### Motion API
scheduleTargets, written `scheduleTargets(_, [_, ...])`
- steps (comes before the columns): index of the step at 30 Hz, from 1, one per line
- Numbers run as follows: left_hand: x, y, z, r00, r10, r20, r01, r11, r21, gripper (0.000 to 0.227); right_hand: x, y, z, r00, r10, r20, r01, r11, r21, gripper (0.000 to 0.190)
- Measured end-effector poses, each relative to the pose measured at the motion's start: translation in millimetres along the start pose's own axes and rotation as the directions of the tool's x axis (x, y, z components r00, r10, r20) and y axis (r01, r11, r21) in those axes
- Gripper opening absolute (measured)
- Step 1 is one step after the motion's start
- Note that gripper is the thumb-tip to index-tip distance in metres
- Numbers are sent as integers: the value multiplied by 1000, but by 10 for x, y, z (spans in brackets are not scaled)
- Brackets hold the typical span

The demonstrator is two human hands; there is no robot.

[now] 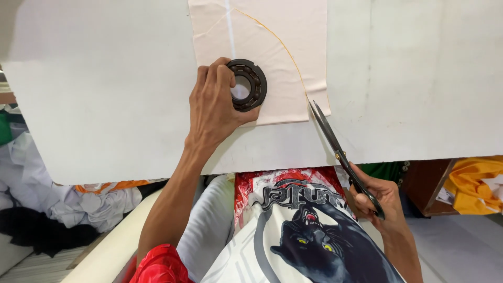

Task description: The person uses scissors to cut a piece of light-colored fabric along a marked curved line on a white table. They use a circular metal object as a weight to hold the fabric in place while cutting. After cutting, the person folds the fabric and places it on the table.

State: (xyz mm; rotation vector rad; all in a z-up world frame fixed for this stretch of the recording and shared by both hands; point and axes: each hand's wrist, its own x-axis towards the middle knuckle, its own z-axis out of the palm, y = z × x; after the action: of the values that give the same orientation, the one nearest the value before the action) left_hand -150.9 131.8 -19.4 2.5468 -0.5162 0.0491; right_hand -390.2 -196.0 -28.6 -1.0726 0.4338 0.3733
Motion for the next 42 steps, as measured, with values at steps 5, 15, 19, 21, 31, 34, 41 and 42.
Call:
scheduleTargets(5, [-30, -82, 119, 1000, 6, -27, -6, 1000, -11, 69, 47, 127, 12, 988, -151, -7, 151, 988, -21, 59])
scheduleTargets(15, [-26, -133, 18, 999, 11, 35, -9, 999, -41, 89, 56, 91, 121, 991, -118, -64, 110, 987, -117, 60])
scheduleTargets(19, [-23, -306, -102, 981, -121, -152, 106, 989, -103, 87, 139, 1, 252, 996, -22, -87, 5, 983, -185, 70])
scheduleTargets(21, [-73, -525, -147, 937, -196, -287, 132, 965, -229, 75, 180, 18, 301, 994, -18, -109, -4, 981, -196, 70])
scheduleTargets(31, [-225, -1251, -169, 812, -405, -419, 363, 914, -180, 40, 307, 36, 422, 991, -71, -113, 34, 955, -295, 66])
scheduleTargets(34, [-207, -1255, -134, 827, -380, -415, 389, 919, -66, 45, 317, 33, 444, 991, -97, -90, 62, 941, -332, 67])
scheduleTargets(41, [-204, -1281, -122, 839, -361, -408, 381, 924, -36, 45, 295, -25, 475, 991, -117, -67, 73, 884, -463, 69])
scheduleTargets(42, [-199, -1279, -121, 839, -363, -405, 381, 924, -39, 45, 296, -31, 487, 991, -115, -70, 70, 883, -464, 69])
